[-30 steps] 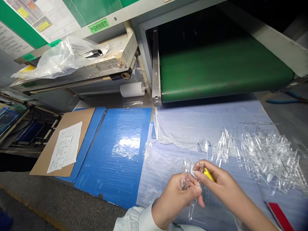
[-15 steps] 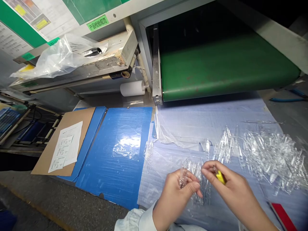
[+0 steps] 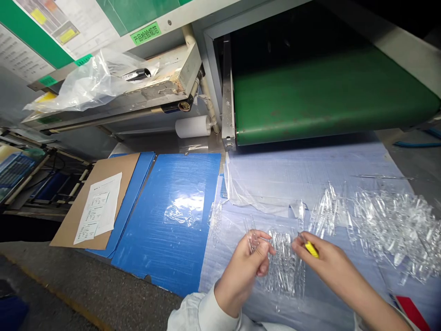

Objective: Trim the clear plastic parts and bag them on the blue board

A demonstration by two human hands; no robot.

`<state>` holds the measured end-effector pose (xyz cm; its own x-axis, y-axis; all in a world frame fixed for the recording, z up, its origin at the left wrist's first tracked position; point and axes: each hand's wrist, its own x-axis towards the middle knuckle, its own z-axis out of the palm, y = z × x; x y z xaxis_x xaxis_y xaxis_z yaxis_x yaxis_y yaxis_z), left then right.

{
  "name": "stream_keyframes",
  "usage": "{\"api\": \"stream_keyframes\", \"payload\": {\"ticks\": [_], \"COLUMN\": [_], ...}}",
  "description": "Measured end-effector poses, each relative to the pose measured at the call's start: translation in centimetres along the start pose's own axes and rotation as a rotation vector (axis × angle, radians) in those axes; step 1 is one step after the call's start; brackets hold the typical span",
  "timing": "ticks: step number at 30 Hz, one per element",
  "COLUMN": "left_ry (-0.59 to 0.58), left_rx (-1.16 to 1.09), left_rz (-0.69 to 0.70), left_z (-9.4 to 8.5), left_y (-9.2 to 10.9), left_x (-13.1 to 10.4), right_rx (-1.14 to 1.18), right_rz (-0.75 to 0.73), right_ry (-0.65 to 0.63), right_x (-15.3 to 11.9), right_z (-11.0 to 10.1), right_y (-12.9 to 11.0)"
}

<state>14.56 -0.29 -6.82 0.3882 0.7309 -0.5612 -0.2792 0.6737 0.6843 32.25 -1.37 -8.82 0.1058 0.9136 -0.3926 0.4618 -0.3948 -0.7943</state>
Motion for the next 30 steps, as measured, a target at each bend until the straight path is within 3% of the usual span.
{"api": "stream_keyframes", "payload": {"ticks": [4, 9, 12, 19, 25, 30], "left_ry": [-0.17, -0.363, -0.326, -0.017, -0.184, -0.217], "left_rx": [-0.198, -0.192, -0.179, -0.252, -0.042, -0.001], "left_rz": [-0.149, -0.298, -0.282, -0.109, -0.081, -0.092], "left_z": [-0.4, 0.3, 0.6, 1.1, 2.1, 2.7], "left_y": [0.2, -0.5, -0.9, 0.4, 1.0, 1.3], "left_x": [0.3, 0.2, 0.1, -0.2, -0.9, -1.3], "right_rx": [0.055, 0.308, 0.426, 0.633, 0.704, 0.678], "right_rz": [0.016, 0.002, 0.031, 0.149, 0.199, 0.186], "right_ry": [-0.048, -0.243, -0.229, -0.117, -0.143, -0.136], "right_x": [0.3, 0.5, 0.7, -0.3, -0.9, -0.8], "right_z": [0.9, 0.5, 0.2, -0.8, -1.2, -0.9], "right_y": [0.7, -1.8, -2.6, -3.4, -4.8, -4.7]}}
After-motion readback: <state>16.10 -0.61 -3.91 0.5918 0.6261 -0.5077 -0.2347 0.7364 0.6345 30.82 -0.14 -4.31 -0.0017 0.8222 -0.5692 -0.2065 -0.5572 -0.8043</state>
